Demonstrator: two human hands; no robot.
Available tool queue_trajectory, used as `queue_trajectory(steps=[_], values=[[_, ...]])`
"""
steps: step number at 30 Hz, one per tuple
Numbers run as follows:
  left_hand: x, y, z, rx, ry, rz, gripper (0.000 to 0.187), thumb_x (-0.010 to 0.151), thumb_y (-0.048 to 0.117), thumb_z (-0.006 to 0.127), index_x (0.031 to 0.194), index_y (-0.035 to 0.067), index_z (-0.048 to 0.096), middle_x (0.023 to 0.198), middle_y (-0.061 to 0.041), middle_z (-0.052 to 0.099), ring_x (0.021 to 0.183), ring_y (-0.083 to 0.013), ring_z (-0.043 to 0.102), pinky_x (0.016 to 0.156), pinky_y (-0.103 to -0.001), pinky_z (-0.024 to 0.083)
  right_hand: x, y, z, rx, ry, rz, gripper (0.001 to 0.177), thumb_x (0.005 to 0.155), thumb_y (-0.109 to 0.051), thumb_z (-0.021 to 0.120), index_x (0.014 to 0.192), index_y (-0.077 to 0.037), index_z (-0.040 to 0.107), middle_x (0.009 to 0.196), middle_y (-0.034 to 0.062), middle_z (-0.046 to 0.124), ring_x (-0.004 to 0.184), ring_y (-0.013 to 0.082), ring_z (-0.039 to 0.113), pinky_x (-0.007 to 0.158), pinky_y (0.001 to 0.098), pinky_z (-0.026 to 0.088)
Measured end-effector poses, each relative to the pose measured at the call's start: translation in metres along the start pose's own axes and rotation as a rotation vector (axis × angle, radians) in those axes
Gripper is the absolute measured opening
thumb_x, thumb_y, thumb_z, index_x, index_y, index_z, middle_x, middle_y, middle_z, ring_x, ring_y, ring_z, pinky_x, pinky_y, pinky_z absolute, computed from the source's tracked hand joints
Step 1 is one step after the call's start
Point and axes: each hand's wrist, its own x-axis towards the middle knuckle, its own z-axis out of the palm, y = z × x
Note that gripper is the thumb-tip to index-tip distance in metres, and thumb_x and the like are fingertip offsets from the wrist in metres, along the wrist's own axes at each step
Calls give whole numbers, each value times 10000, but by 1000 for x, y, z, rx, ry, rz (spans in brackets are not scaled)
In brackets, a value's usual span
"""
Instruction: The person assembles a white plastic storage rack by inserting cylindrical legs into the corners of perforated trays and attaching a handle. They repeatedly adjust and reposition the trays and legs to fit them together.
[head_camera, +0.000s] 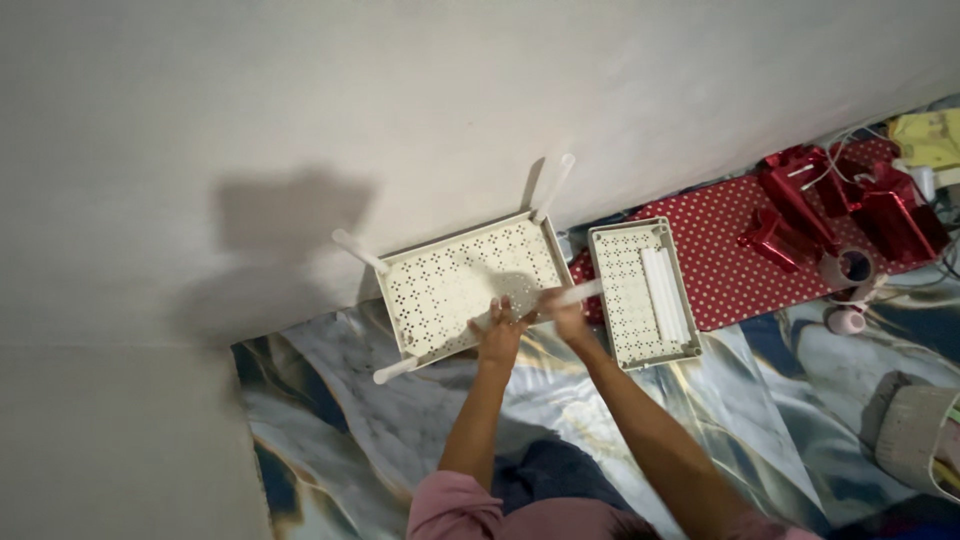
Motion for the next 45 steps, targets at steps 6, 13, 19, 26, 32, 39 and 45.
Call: queue_trajectory(steps=[6, 13, 19, 26, 32, 39, 45], values=[[-2, -1, 7, 0, -73, 39, 360, 1070, 270, 463, 1417, 315, 548, 1657, -44, 350, 1551, -271, 305, 1064, -848, 277, 24, -40, 28, -760, -368, -201, 289, 920, -419, 660, 941, -133, 697, 779, 137, 709, 726, 314, 709, 671, 417, 565], [-55, -50, 24, -80, 401, 277, 409, 999, 178, 507, 1402, 124, 551, 1512, -62, 499, 1431, -227, 478, 1168, -659, 343, 15, -48, 13, -1043, -582, -180, 369, 1028, -457, 523, 1173, -146, 660, 1169, 161, 636, 1071, 383, 611, 900, 517, 488], [-81, -67, 8, -65, 537, 277, 519, 1024, 173, 520, 1539, 136, 466, 1531, -176, 437, 1401, -326, 461, 1154, -575, 327, 6, -48, 8, -1075, -676, -149, 364, 986, -419, 515, 1251, -243, 691, 1224, 156, 585, 1194, 366, 545, 1009, 526, 438], [-47, -53, 2, 10, 334, -66, 708, 932, 159, 526, 1595, 306, 328, 1678, -145, 244, 1497, -310, 333, 1159, -700, 279, -8, -64, 2, -1063, -681, -101, 319, 1024, -426, 531, 1208, -238, 711, 1207, 121, 619, 1180, 340, 561, 1031, 518, 422], [-59, -37, 21, 69, 298, 21, 711, 964, 128, 516, 1576, 430, 315, 1685, -179, 168, 1505, -374, 287, 1003, -818, 288, -35, -45, -13, -1087, -720, 123, 371, 998, -456, 529, 1222, -215, 698, 1247, 146, 605, 1168, 356, 597, 1020, 482, 475], [-79, -22, 15, -1, 239, 25, 757, 950, 116, 549, 1589, 439, 304, 1683, -188, 113, 1519, -418, 223, 995, -858, 226, 4, -45, -21, -345, 283, -89, 604, 995, -210, 683, 1460, 30, 382, 1248, 238, 577, 1130, 314, 567, 946, 414, 485], [-62, -28, 18, -64, 414, -46, 749, 933, 87, 534, 1533, 484, 328, 1668, -180, 167, 1509, -433, 245, 960, -894, 190, 89, -64, 8, 144, 381, -180, 402, 1009, -218, 704, 1289, -27, 487, 1110, 46, 573, 970, 102, 555, 841, 297, 486]])
